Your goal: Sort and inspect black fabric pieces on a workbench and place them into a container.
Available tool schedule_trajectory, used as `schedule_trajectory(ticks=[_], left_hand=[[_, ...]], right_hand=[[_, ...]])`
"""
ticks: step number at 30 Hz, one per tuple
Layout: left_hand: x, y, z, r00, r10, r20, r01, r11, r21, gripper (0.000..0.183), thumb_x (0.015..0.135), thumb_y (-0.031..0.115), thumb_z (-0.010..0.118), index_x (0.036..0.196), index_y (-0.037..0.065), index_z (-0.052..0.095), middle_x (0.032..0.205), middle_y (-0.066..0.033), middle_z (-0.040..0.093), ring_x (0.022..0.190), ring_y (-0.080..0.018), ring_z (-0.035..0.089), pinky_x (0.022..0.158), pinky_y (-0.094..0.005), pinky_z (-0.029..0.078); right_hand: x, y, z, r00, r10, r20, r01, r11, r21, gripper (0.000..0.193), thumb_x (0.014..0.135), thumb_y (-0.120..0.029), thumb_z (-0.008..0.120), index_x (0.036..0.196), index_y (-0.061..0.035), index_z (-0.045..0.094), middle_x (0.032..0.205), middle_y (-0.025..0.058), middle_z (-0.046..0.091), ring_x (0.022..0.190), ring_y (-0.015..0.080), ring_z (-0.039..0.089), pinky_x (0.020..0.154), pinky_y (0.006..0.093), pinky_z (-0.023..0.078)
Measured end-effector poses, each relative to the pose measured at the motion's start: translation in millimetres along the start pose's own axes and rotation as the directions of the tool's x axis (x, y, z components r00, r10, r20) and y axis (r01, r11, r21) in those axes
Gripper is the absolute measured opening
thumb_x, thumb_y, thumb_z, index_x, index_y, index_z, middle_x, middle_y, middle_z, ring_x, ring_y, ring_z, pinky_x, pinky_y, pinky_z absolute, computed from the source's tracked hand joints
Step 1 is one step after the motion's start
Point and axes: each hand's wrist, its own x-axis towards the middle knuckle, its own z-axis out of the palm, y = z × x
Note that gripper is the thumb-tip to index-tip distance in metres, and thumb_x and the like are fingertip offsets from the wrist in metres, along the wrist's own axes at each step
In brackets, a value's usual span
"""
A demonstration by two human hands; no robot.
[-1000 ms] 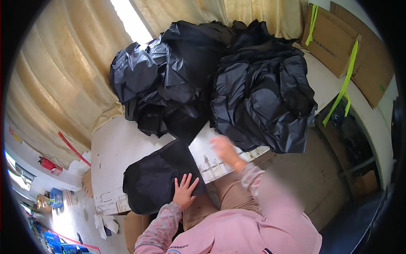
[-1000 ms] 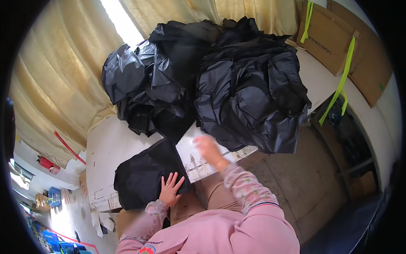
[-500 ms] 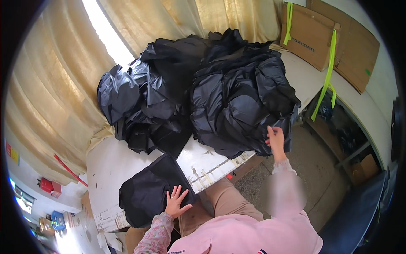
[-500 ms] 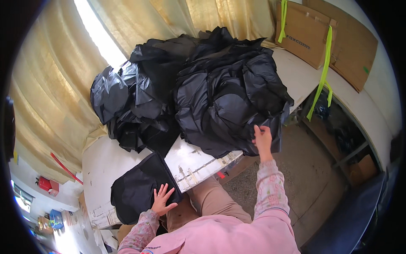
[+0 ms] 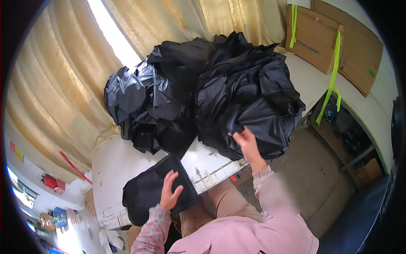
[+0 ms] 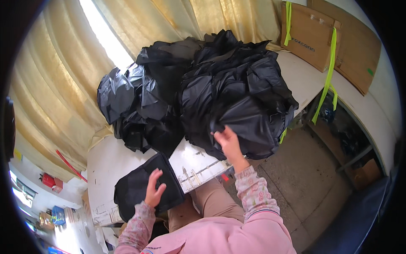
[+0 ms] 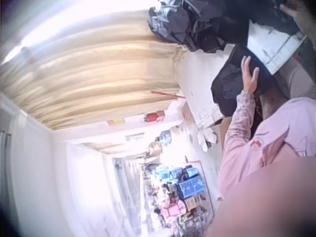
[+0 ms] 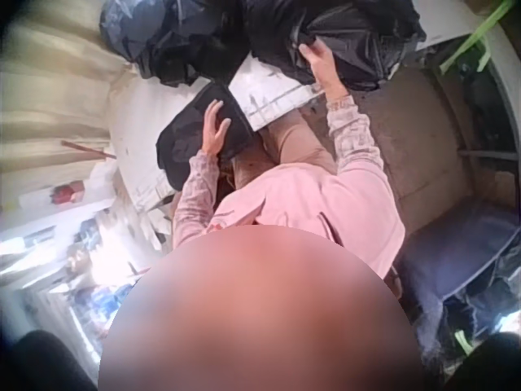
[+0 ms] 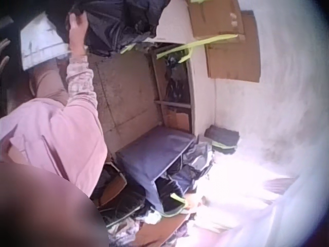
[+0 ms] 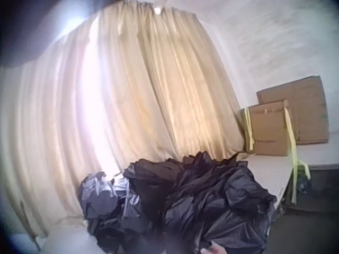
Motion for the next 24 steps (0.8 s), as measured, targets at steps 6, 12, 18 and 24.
schedule_trajectory(ticks=[6, 12, 18, 24], left_hand=[[97.5, 85.6, -3.1, 0.945, 0.327, 0.005, -0.327, 0.945, 0.023, 0.064, 0.083, 0.017, 0.07, 0.139, 0.002, 0.043, 0.142, -0.0204, 0.043, 0.135, -0.0355, 0.039, 0.11, -0.0397, 0.032], [94.7, 55.7, 50.6, 0.886, 0.061, 0.46, 0.033, 0.981, -0.192, 0.052, 0.09, 0.02, 0.067, 0.133, -0.003, 0.048, 0.1, -0.0148, 0.068, 0.087, -0.0151, 0.062, 0.08, -0.0307, 0.05], [59.8, 78.0, 56.4, 0.882, 0.022, 0.471, 0.185, 0.902, -0.39, 0.049, 0.09, 0.019, 0.067, 0.134, 0.002, 0.051, 0.112, -0.0129, 0.065, 0.1, -0.0183, 0.061, 0.089, -0.0319, 0.047], [96.8, 40.3, -24.6, 0.993, 0.108, -0.051, -0.112, 0.991, -0.079, 0.094, 0.066, 0.01, 0.077, 0.147, 0.009, 0.03, 0.151, -0.0165, 0.025, 0.139, -0.0302, 0.027, 0.111, -0.0417, 0.026]], right_hand=[[-52.3, 1.6, 41.7, 0.852, 0.256, 0.457, -0.261, 0.964, -0.052, 0.017, 0.098, -0.026, 0.06, 0.094, -0.0089, 0.057, 0.079, -0.0108, 0.046, 0.072, -0.001, 0.039, 0.063, 0.0164, 0.033], [-65.3, 12.1, 47.3, 0.855, 0.478, 0.203, -0.515, 0.828, 0.22, 0.022, 0.092, -0.027, 0.068, 0.095, -0.0067, 0.062, 0.084, -0.0026, 0.058, 0.079, 0.0048, 0.054, 0.071, 0.0208, 0.044], [-63.1, 0.1, 40.4, 0.854, 0.43, 0.291, -0.43, 0.9, -0.07, 0.037, 0.08, -0.006, 0.075, 0.115, 0.001, 0.063, 0.104, 0.0032, 0.063, 0.093, 0.0109, 0.058, 0.082, 0.0251, 0.047], [-33.1, -95.4, 56.1, 0.593, 0.232, 0.771, -0.021, 0.962, -0.273, 0.025, 0.079, 0.011, 0.064, 0.101, 0.001, 0.069, 0.095, 0.0025, 0.068, 0.09, 0.0123, 0.06, 0.083, 0.0261, 0.047]])
